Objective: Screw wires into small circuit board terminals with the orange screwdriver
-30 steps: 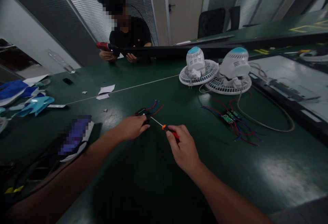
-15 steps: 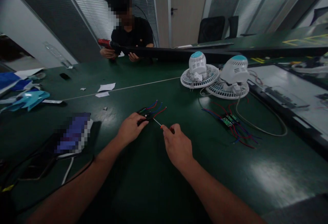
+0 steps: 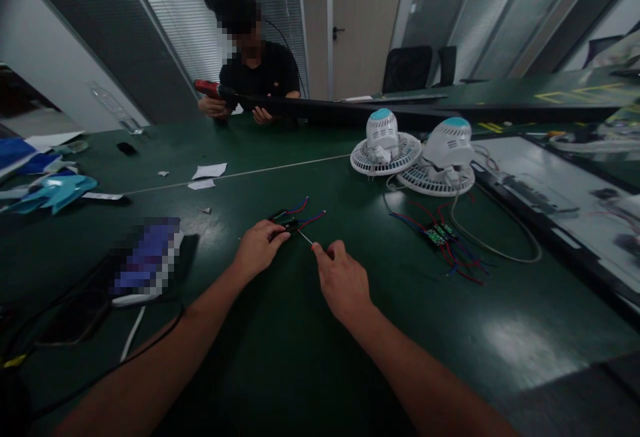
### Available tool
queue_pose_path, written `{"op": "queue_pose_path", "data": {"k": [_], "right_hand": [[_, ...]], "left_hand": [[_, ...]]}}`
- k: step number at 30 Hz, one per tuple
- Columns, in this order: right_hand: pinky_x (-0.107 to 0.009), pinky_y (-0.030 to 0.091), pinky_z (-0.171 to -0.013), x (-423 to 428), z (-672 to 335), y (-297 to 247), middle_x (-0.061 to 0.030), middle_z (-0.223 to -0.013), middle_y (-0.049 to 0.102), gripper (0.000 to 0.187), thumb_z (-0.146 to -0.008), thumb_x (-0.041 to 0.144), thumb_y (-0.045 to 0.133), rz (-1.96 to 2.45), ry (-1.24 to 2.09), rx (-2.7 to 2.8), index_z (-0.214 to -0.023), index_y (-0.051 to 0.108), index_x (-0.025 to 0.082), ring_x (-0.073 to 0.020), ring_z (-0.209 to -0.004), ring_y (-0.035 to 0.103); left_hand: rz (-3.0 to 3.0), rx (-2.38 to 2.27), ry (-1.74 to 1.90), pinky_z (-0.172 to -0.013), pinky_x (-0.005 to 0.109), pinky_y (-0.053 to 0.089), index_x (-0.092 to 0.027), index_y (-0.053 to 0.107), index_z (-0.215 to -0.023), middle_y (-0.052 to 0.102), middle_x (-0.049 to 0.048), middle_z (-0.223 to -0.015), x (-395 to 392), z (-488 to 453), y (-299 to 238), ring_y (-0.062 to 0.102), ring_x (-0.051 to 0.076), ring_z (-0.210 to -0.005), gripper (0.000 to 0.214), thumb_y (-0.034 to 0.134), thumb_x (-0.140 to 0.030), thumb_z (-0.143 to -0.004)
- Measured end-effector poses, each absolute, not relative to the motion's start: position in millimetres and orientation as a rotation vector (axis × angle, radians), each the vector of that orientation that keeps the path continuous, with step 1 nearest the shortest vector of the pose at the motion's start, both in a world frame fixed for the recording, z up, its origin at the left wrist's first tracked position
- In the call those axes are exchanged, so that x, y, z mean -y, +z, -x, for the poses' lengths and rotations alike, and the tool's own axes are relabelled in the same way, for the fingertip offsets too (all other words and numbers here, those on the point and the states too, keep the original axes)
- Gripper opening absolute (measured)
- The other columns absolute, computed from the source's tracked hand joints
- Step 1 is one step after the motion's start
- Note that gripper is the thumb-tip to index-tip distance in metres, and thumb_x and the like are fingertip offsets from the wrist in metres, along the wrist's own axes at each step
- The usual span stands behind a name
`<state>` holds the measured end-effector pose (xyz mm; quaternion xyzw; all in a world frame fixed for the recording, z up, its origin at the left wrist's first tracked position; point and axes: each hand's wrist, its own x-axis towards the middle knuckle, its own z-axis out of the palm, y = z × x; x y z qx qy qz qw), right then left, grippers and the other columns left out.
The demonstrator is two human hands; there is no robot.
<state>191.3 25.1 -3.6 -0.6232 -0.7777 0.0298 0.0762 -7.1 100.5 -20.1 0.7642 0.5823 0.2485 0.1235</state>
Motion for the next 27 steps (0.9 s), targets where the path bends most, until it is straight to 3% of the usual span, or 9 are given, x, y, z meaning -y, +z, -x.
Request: {"op": "queue_pose_path", "data": {"k": [6, 11, 27], "right_hand": [[-0.029, 0.055, -0.06, -23.5, -190.1, -3.4, -0.0067, -0.113, 0.062, 0.034, -0.096, 0.029, 0.052, 1.873, 0.084, 2.334, -0.128, 0.051, 0.02, -0.0133, -0.074, 0.064], [-0.024, 0.049, -0.053, -23.5, -190.8, -6.5, -0.0079, -0.113, 0.058, 0.038, -0.1, 0.027, 0.038, 1.871, 0.079, 2.368, -0.136, 0.049, 0.024, -0.0117, -0.067, 0.062], [-0.024, 0.047, -0.053, -25.2, -187.7, -1.3, -0.0085, -0.111, 0.057, 0.038, -0.098, 0.025, 0.039, 1.87, 0.137, 2.371, -0.135, 0.05, 0.023, -0.012, -0.068, 0.061]], "left_hand": [[-2.298, -1.672, 0.699, -0.088, 0.036, 0.048, -0.016, 0.069, -0.104, 0.064, 0.009, -0.097, -92.7, 5.4, -20.1, 0.06, 0.022, -0.095, 0.024, 0.054, -0.019, -0.086], [-2.281, -1.733, 0.724, -0.087, 0.038, 0.048, -0.015, 0.068, -0.105, 0.062, 0.0095, -0.095, -94.5, 2.9, -25.1, 0.059, 0.023, -0.093, 0.025, 0.051, -0.022, -0.088], [-2.204, -1.774, 0.742, -0.086, 0.035, 0.049, -0.015, 0.069, -0.104, 0.062, 0.0086, -0.094, -99.6, 1.5, -24.2, 0.061, 0.021, -0.088, 0.027, 0.048, -0.024, -0.09]]}}
